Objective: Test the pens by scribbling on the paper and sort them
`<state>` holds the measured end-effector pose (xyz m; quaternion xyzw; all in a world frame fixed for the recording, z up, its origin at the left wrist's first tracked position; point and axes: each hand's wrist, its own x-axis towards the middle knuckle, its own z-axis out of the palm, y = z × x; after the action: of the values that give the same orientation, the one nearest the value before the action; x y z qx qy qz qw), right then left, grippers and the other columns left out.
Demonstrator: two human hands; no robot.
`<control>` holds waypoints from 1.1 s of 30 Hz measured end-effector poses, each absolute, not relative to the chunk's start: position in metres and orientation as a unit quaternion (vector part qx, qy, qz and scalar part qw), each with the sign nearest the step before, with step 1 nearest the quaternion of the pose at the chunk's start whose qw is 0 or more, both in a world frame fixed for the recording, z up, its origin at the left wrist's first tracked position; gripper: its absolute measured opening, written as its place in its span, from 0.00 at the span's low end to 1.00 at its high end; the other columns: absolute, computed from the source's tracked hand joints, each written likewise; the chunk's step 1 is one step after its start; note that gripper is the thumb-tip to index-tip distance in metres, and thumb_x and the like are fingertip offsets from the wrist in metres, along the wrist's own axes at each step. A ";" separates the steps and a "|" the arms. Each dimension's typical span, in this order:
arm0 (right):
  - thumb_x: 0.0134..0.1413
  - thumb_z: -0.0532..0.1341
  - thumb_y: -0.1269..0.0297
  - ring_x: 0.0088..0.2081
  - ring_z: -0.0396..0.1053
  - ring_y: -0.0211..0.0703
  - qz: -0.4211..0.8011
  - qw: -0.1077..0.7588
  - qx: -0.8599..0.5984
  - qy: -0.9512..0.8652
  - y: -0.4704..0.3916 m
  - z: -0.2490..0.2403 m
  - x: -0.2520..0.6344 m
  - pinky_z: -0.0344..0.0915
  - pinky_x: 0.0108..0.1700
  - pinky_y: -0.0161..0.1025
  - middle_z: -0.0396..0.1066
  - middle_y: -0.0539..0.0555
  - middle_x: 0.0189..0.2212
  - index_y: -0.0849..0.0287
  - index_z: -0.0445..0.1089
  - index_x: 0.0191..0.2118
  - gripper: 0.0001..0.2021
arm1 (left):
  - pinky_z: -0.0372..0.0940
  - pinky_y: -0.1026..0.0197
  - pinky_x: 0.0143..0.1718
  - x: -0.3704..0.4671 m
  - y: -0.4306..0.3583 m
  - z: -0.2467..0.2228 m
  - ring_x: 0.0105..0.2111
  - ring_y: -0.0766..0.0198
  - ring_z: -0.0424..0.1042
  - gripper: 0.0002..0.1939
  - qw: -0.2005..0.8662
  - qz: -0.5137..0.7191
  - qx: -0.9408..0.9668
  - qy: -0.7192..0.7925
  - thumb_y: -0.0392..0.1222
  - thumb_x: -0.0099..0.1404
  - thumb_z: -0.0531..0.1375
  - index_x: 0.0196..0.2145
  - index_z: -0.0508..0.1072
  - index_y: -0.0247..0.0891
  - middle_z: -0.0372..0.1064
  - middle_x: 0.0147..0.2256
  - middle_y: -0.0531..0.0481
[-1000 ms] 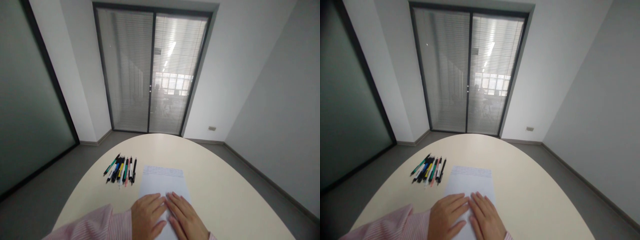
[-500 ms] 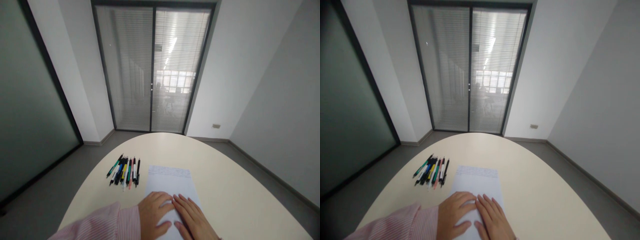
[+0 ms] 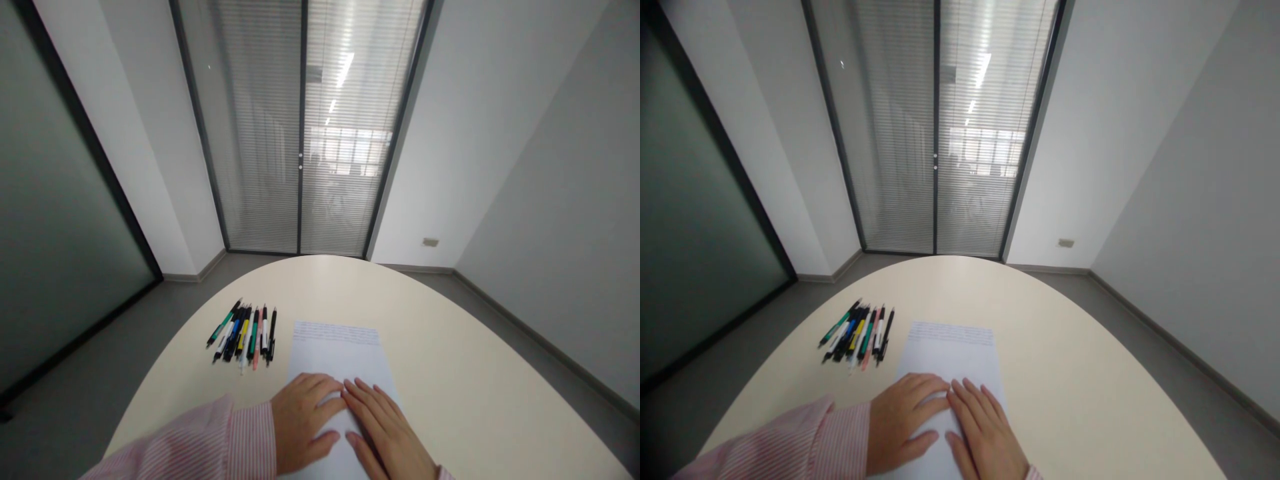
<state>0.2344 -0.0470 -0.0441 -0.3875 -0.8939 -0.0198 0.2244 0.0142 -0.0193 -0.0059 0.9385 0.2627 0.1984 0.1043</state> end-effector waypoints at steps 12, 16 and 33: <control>0.58 0.54 0.65 0.59 0.58 0.50 -0.044 0.222 -0.385 -0.895 -0.046 -0.045 0.234 0.60 0.57 0.48 0.60 0.56 0.59 0.57 0.50 0.64 0.28 | 0.59 0.50 0.53 0.013 -0.019 -0.004 0.52 0.53 0.62 0.22 0.100 0.174 0.942 0.270 0.42 0.62 0.56 0.54 0.61 0.37 0.63 0.53 0.43; 0.59 0.54 0.65 0.59 0.58 0.50 -0.069 0.212 -0.383 -0.897 -0.045 -0.045 0.234 0.61 0.57 0.48 0.59 0.55 0.59 0.58 0.49 0.64 0.28 | 0.59 0.49 0.53 0.014 -0.020 -0.004 0.52 0.52 0.62 0.22 0.099 0.169 0.941 0.277 0.41 0.62 0.57 0.54 0.61 0.37 0.63 0.53 0.43; 0.59 0.54 0.64 0.59 0.57 0.51 -0.084 0.195 -0.386 -0.898 -0.046 -0.050 0.235 0.62 0.56 0.50 0.58 0.55 0.60 0.58 0.51 0.63 0.27 | 0.60 0.50 0.53 0.012 -0.020 -0.006 0.52 0.53 0.62 0.20 0.096 0.176 0.940 0.276 0.42 0.63 0.56 0.53 0.62 0.39 0.63 0.53 0.44</control>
<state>0.2348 -0.0457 -0.0497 -0.3862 -0.8976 -0.0839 0.1950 0.0117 -0.0202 -0.0058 0.9399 0.2764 0.1757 0.0962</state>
